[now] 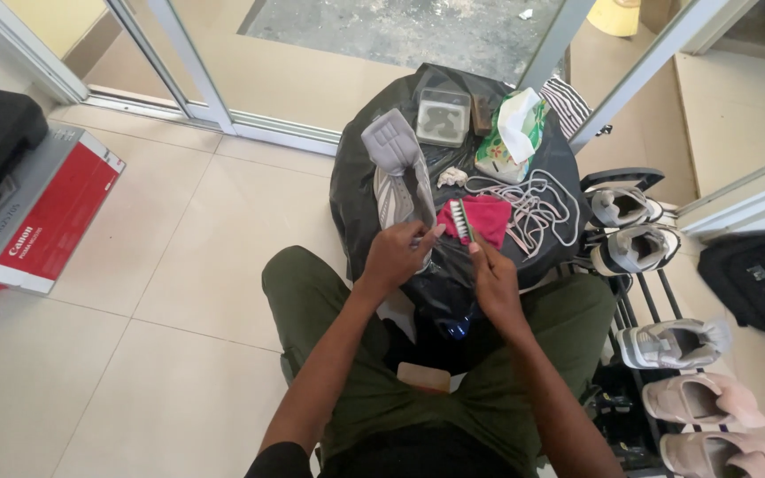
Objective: Cleaning a white sneaker using a brush and a scraper tool, then placing it on a shoe rack.
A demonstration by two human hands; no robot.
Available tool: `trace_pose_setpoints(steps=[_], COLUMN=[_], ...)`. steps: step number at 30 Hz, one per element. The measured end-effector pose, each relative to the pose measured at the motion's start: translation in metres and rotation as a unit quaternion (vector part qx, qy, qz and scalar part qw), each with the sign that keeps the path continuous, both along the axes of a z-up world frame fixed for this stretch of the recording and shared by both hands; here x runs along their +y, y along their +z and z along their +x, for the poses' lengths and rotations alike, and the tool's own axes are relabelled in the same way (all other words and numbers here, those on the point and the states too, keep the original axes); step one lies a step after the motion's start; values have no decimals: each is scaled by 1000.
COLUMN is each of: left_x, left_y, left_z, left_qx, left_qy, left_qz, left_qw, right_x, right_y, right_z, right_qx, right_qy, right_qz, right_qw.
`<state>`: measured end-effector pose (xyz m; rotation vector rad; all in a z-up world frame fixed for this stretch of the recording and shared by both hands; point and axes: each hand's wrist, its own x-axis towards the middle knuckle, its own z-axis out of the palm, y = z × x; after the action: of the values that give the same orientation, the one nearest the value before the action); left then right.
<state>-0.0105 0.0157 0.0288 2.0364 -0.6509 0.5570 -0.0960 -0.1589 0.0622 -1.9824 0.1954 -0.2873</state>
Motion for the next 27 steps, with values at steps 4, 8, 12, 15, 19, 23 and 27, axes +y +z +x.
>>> trace_pose_setpoints(steps=[4,8,12,15,19,23,27], left_x=[9,23,42,60,70,62,51], left_y=[8,29,43,71,72,56,55], left_z=[3,12,19,19,53,104,146], left_qx=[-17,16,110,190,264,326,381], left_qy=[3,23,48,45,43,5,-46], left_qz=[-30,-65,-164,-225,-240,-266,-275], left_qw=[999,997,979,955,933,907,882], right_x=[-13,-16,-16,-34,-42,-72,-83], right_y=[-6,9,23,5,21,22,45], right_z=[9,20,18,23,24,49,83], right_qx=[-57,-80,-86,-78,-53,-77,-113], right_qy=[-6,38,50,35,19,34,42], right_qz=[-5,128,197,208,177,79,-66], right_qw=[998,988,975,974,983,993,990])
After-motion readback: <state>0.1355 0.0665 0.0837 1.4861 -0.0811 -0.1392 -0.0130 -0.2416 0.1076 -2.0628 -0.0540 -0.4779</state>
